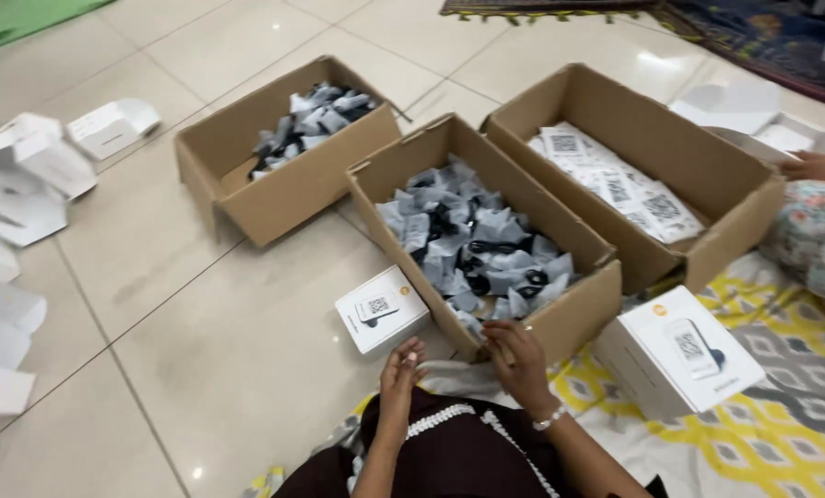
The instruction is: The person packs small electronic components and USB cables into individual white product boxes.
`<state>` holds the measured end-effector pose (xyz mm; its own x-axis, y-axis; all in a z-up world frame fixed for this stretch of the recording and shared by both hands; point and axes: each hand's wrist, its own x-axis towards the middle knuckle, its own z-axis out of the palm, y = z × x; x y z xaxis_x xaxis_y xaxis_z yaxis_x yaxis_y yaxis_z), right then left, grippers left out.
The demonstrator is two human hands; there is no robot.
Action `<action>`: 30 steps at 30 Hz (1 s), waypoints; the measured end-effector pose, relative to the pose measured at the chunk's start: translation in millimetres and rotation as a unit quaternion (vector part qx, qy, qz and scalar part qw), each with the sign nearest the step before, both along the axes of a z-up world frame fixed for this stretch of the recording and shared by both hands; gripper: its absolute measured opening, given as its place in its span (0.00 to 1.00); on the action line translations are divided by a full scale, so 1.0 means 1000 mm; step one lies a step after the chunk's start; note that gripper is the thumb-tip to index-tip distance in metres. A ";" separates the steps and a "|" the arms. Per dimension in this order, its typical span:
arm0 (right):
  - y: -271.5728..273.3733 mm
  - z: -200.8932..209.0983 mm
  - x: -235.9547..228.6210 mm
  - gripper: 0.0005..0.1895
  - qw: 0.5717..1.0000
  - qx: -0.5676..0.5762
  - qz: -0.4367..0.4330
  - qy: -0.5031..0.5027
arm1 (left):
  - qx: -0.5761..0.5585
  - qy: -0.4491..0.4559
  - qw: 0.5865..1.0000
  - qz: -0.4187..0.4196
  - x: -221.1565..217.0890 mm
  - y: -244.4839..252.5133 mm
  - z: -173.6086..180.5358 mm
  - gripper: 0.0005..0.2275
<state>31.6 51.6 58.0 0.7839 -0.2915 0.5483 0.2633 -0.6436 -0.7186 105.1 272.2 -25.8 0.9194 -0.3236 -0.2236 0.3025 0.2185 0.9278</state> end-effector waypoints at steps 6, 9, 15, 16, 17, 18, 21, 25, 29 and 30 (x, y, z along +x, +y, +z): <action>0.094 -0.101 0.086 0.22 0.992 0.034 0.081 0.091 | 0.079 0.034 0.978 0.191 0.029 0.103 -0.058 0.18; 0.099 -0.199 0.146 0.35 0.987 0.031 0.053 0.146 | 0.130 0.033 0.961 0.243 0.061 0.132 -0.094 0.23; 0.111 -0.175 0.177 0.35 0.840 0.325 0.091 0.425 | 0.342 0.013 0.923 0.177 0.114 0.150 -0.085 0.27; 0.116 -0.182 0.180 0.35 0.838 0.324 0.096 0.429 | 0.344 0.017 0.921 0.183 0.112 0.153 -0.079 0.27; 0.121 -0.188 0.182 0.36 0.814 0.355 0.137 0.438 | 0.336 0.039 0.925 0.170 0.110 0.156 -0.073 0.28; 0.124 -0.195 0.180 0.37 0.788 0.384 0.176 0.448 | 0.327 0.062 0.930 0.157 0.105 0.156 -0.068 0.28; 0.139 -0.192 0.172 0.39 0.774 0.394 0.228 0.439 | 0.217 0.119 0.949 0.193 0.081 0.179 -0.066 0.31; 0.162 -0.099 0.153 0.43 0.777 0.352 0.223 0.471 | 0.112 0.164 0.957 0.210 0.045 0.221 -0.071 0.32; 0.171 -0.094 0.153 0.48 0.769 0.372 0.299 0.426 | 0.002 0.157 0.962 0.222 0.017 0.236 -0.053 0.36; 0.173 -0.101 0.154 0.48 0.769 0.387 0.329 0.389 | -0.031 0.167 0.959 0.226 0.010 0.239 -0.047 0.37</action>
<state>185.9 224.3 -43.1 0.9045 0.3051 -0.2979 -0.3531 0.1442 -0.9244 115.2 511.1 -72.6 0.8490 0.0691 -0.5239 0.4422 0.4498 0.7760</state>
